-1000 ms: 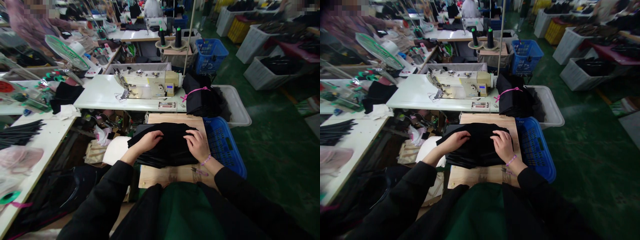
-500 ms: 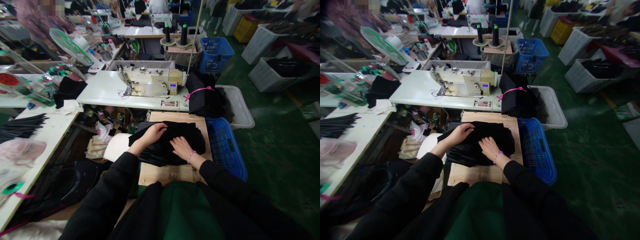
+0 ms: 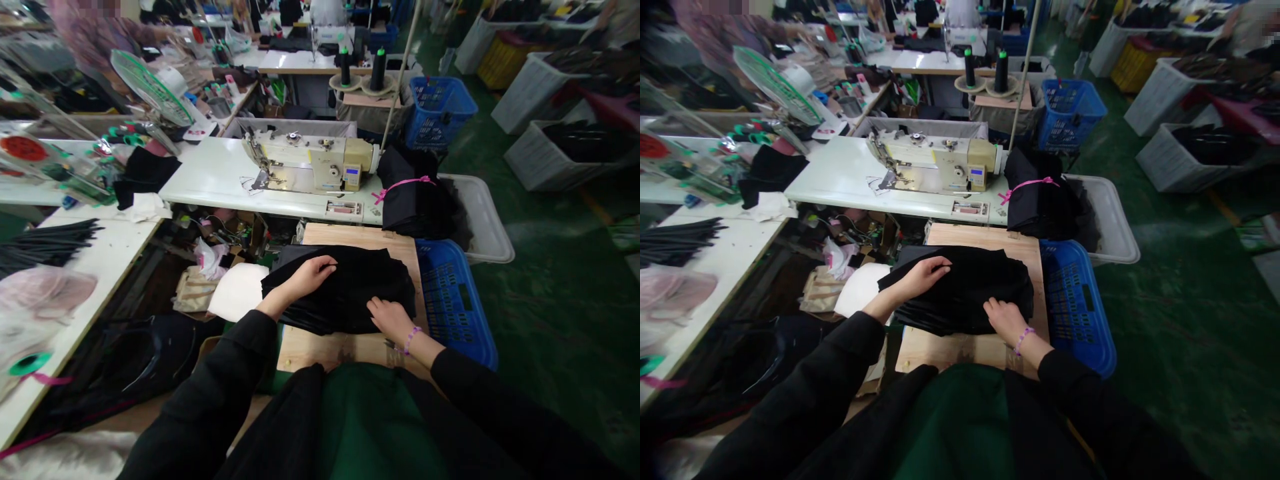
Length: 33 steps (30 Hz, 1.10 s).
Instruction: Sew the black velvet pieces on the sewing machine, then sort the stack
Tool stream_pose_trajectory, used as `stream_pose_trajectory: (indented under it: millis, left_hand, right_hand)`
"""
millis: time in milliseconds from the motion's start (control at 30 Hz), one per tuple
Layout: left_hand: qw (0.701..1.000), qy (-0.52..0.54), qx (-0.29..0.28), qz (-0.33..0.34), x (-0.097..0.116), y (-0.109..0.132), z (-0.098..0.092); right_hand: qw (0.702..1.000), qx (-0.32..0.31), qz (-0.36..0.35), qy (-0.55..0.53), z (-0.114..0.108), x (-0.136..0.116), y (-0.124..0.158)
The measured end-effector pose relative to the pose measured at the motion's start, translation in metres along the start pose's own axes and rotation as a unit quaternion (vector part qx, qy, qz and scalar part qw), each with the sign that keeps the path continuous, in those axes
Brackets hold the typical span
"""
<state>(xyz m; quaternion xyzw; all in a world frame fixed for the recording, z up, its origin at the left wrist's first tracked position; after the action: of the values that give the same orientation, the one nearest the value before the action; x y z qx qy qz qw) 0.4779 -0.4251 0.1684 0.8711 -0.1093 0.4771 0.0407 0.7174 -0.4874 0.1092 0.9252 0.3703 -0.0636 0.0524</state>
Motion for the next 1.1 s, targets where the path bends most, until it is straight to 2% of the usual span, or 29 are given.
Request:
stream_pose_trajectory:
  millis: [133, 300, 467, 600, 700, 800, 1000, 1100]
  left_hand:
    - [1.0, 0.014, 0.008, 0.014, 0.0, 0.003, 0.002]
    - [0.998, 0.015, 0.043, 0.043, 0.008, 0.006, 0.0]
    - [0.997, -0.002, -0.002, 0.081, 0.01, 0.006, 0.005]
    - [0.996, -0.005, 0.001, 0.087, 0.005, 0.009, 0.009]
    - [0.997, -0.005, -0.001, 0.083, 0.003, 0.012, 0.011]
    - [0.997, -0.007, -0.002, 0.08, 0.003, 0.016, 0.012]
    - [0.995, -0.015, -0.014, 0.095, 0.005, 0.018, 0.016]
    - [0.994, -0.04, -0.02, 0.097, 0.01, 0.018, 0.014]
  right_hand:
    - [0.999, 0.019, -0.01, -0.049, -0.007, 0.012, 0.005]
    - [0.995, 0.031, -0.001, -0.099, -0.011, 0.022, -0.003]
    - [0.995, 0.018, -0.021, -0.097, -0.002, 0.01, -0.018]
    - [0.994, 0.007, -0.06, -0.087, 0.004, -0.001, -0.022]
    - [0.994, 0.01, -0.072, -0.085, 0.005, -0.001, -0.016]
    - [0.994, 0.023, -0.06, -0.093, 0.006, 0.006, -0.009]
    - [0.99, 0.07, 0.014, -0.122, 0.011, 0.017, -0.008]
    - [0.985, 0.101, -0.001, -0.137, 0.001, 0.015, -0.008]
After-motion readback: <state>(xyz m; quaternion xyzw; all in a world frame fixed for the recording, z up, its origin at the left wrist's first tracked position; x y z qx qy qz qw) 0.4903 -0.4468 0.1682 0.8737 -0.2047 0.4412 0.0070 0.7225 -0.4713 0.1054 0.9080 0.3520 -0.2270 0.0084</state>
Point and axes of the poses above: each hand's wrist, its own y-axis away from the middle knuckle, its own z-axis out of the palm, x = y × z, the point moved 3 cm from there along -y, towards the middle knuckle, and after that the axes turned 6 degrees about x, right-handed, at the moved point
